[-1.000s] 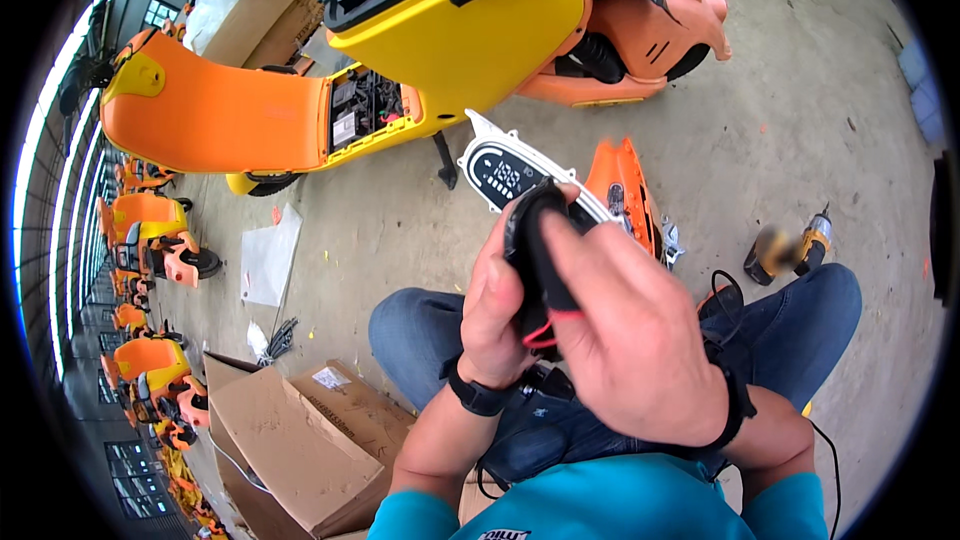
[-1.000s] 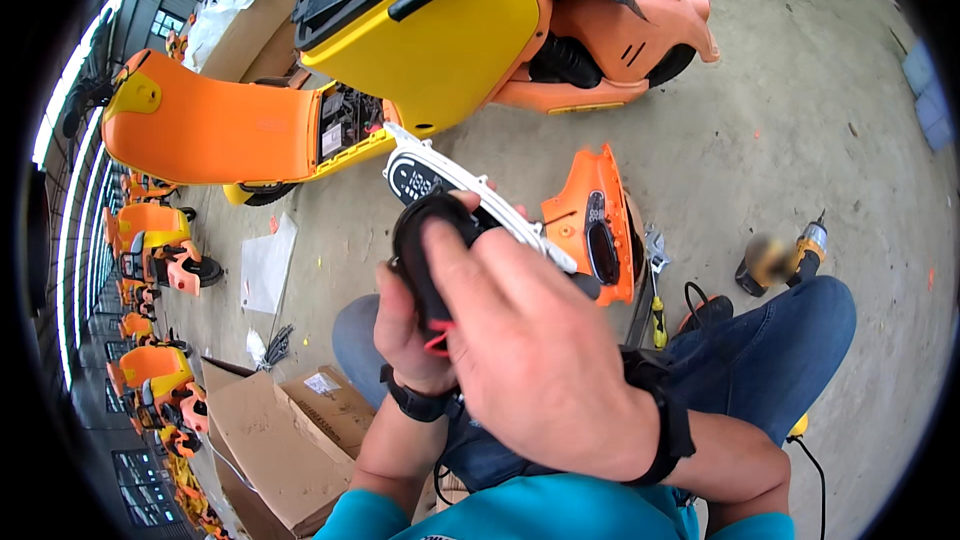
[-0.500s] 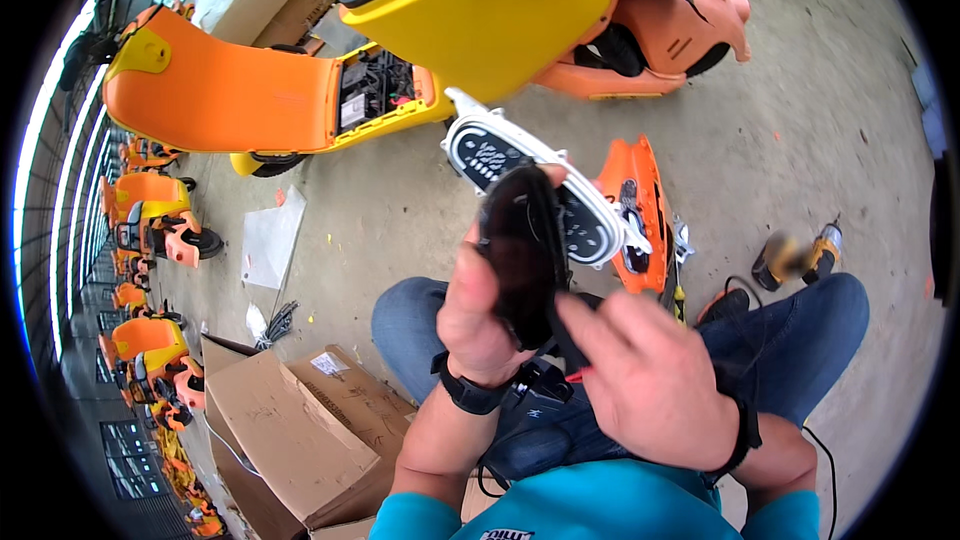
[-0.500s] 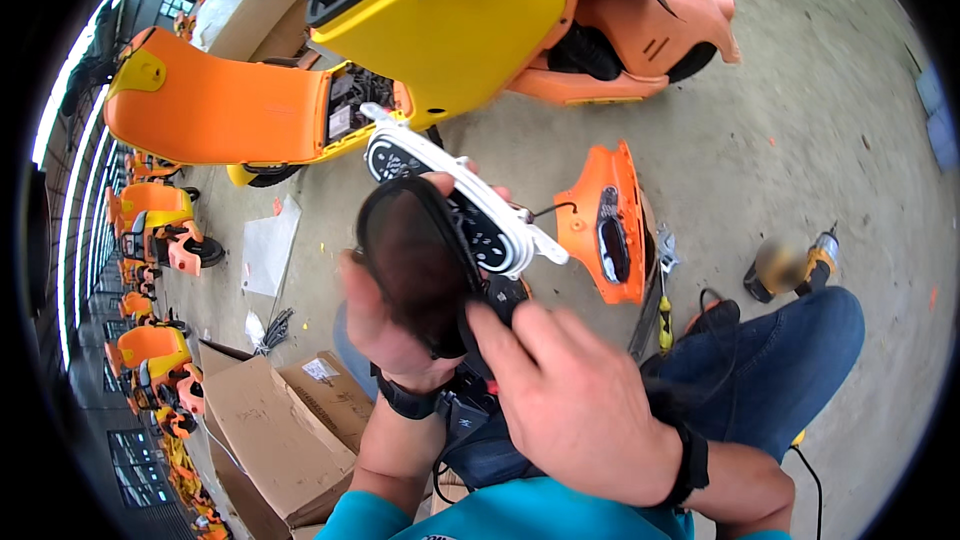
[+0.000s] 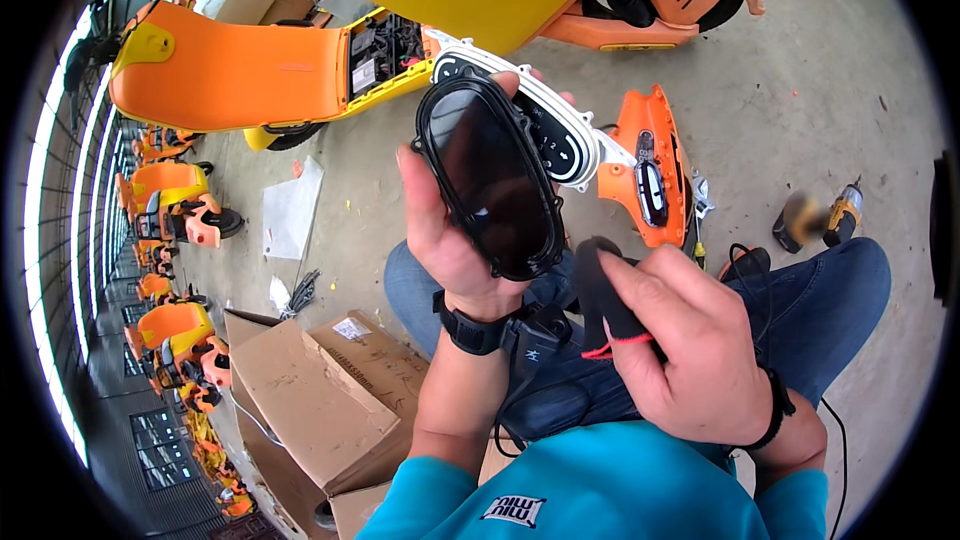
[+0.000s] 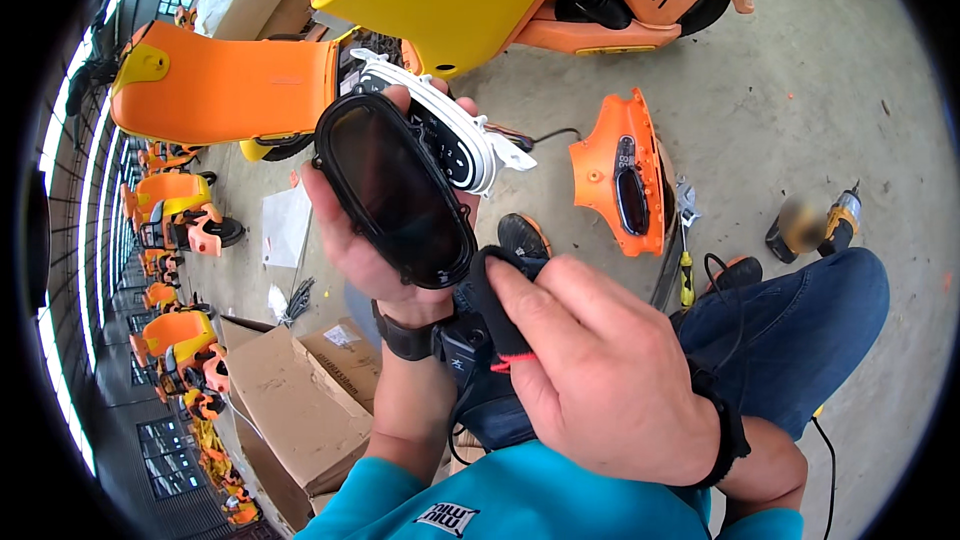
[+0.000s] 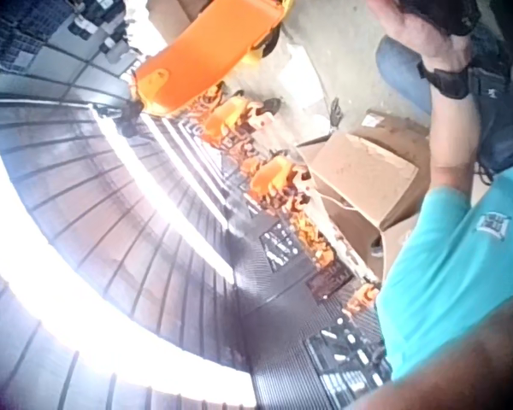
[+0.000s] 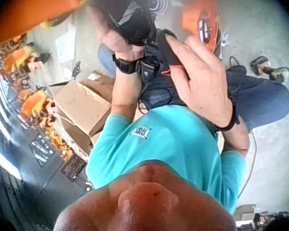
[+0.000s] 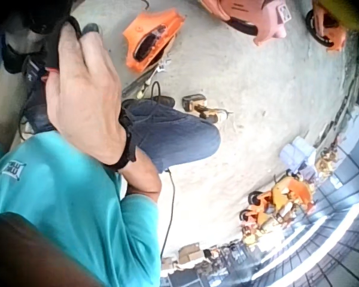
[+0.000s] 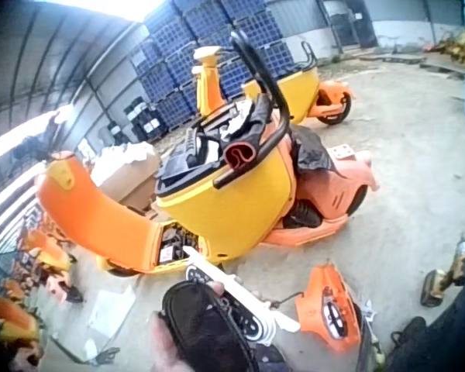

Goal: The person wipes a digital display unit with a cloth, places a black cover over it, and uses a screwdriver to fasten screws into the display assembly.

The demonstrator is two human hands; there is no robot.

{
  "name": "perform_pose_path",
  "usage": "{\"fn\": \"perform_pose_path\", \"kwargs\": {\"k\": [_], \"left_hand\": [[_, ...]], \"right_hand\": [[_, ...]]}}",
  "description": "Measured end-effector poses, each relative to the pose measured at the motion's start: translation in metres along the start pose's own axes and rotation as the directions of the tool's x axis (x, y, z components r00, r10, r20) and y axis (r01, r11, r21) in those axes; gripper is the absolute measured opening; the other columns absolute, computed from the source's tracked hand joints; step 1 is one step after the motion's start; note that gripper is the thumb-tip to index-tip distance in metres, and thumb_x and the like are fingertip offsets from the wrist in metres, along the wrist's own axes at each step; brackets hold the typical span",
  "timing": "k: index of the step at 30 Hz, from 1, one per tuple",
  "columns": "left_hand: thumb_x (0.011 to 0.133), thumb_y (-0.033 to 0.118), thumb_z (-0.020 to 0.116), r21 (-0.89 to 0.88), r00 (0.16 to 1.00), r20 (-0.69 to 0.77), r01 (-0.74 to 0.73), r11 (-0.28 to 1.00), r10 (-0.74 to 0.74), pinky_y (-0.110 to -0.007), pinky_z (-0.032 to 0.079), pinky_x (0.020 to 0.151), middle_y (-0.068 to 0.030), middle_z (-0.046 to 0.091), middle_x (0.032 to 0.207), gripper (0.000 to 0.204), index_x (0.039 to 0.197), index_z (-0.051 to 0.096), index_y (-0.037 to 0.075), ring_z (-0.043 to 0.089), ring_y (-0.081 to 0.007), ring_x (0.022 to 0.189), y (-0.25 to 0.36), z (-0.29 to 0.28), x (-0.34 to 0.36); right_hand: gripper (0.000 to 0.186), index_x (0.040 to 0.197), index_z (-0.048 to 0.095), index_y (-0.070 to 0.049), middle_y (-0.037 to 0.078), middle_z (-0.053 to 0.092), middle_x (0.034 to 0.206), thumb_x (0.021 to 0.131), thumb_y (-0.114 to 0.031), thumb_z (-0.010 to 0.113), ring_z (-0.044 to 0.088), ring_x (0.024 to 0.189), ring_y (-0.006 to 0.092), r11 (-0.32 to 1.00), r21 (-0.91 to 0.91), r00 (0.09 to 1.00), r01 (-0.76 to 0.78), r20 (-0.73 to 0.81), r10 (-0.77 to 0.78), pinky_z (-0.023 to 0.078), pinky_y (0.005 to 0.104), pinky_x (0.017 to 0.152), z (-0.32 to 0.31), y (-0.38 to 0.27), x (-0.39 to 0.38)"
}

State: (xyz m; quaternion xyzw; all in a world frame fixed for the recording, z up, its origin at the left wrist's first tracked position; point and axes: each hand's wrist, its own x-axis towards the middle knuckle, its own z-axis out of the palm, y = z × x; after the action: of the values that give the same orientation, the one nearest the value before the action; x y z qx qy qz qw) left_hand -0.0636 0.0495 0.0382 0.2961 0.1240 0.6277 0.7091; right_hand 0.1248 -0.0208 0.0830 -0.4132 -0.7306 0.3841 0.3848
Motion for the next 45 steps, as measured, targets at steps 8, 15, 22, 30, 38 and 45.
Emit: {"fn": "perform_pose_path", "kwargs": {"k": [8, 15, 22, 30, 38, 45], "left_hand": [[0.096, 0.068, 0.034, -0.036, 0.999, -0.037, 0.027, 0.999, -0.028, -0.045, 0.041, 0.108, -0.0227, 0.044, 0.143, 0.088, 0.144, 0.037, -0.006, 0.048, -0.0353, 0.130, -0.006, 0.008, 0.001], [0.094, 0.072, 0.029, 0.198, 0.993, -0.114, 0.040, 0.979, -0.018, -0.042, 0.055, 0.089, -0.0232, 0.044, 0.142, 0.089, 0.143, 0.041, -0.001, 0.051, -0.0377, 0.125, -0.010, 0.013, 0.000], [0.094, 0.072, 0.031, 0.223, 0.978, -0.209, 0.036, 0.974, 0.011, -0.039, 0.052, 0.091, -0.0229, 0.048, 0.139, 0.086, 0.140, 0.044, -0.001, 0.056, -0.0331, 0.120, -0.012, 0.017, -0.007], [0.096, 0.069, 0.030, 0.326, 0.965, -0.260, 0.061, 0.943, 0.028, -0.036, 0.051, 0.093, -0.0223, 0.052, 0.134, 0.083, 0.138, 0.046, 0.000, 0.060, -0.0289, 0.114, -0.010, 0.015, -0.008], [0.096, 0.066, 0.037, 0.073, 0.985, -0.169, -0.009, 0.997, 0.021, -0.040, 0.060, 0.084, -0.0288, 0.044, 0.139, 0.084, 0.143, 0.040, -0.004, 0.052, -0.0371, 0.124, -0.004, 0.007, -0.004], [0.099, 0.063, 0.032, 0.052, 0.983, -0.180, -0.026, 0.998, 0.035, -0.034, 0.062, 0.078, -0.0319, 0.051, 0.131, 0.082, 0.142, 0.038, -0.007, 0.062, -0.0325, 0.112, -0.003, 0.013, 0.004]], "right_hand": [[0.045, 0.122, 0.059, 0.006, 0.014, 0.053, 0.084, 0.078, 0.005, 0.063, 0.057, 0.069, 0.0292, 0.999, -0.024, 0.999, 0.025, -0.042, -0.026, 0.048, 0.0355, 0.062, 0.007, 0.000, 0.018], [0.058, 0.132, 0.053, 0.003, 0.011, 0.050, 0.088, 0.076, -0.005, 0.065, 0.056, 0.079, 0.0282, 0.914, -0.395, 0.993, 0.097, 0.100, -0.063, 0.049, 0.0366, 0.065, 0.026, -0.004, 0.021], [0.063, 0.136, 0.048, 0.007, 0.007, 0.049, 0.075, 0.077, -0.011, 0.058, 0.055, 0.065, 0.0192, 0.761, -0.616, 0.969, 0.204, 0.237, -0.067, 0.045, 0.0324, 0.055, 0.027, 0.001, 0.023], [0.058, 0.132, 0.053, 0.006, 0.007, 0.049, 0.071, 0.077, -0.010, 0.059, 0.056, 0.059, 0.0200, 0.799, -0.579, 0.982, 0.162, 0.177, -0.070, 0.046, 0.0329, 0.053, 0.021, -0.002, 0.034], [0.051, 0.123, 0.060, 0.003, 0.010, 0.054, 0.075, 0.074, -0.007, 0.065, 0.059, 0.063, 0.0271, 0.965, -0.261, 0.998, 0.000, 0.067, 0.018, 0.049, 0.0358, 0.058, -0.008, -0.004, 0.002], [0.018, 0.091, 0.061, 0.002, 0.017, 0.057, 0.095, 0.076, -0.003, 0.071, 0.056, 0.082, 0.0340, 0.947, -0.321, 0.984, 0.014, -0.166, -0.070, 0.046, 0.0397, 0.071, -0.025, 0.012, 0.003]]}}
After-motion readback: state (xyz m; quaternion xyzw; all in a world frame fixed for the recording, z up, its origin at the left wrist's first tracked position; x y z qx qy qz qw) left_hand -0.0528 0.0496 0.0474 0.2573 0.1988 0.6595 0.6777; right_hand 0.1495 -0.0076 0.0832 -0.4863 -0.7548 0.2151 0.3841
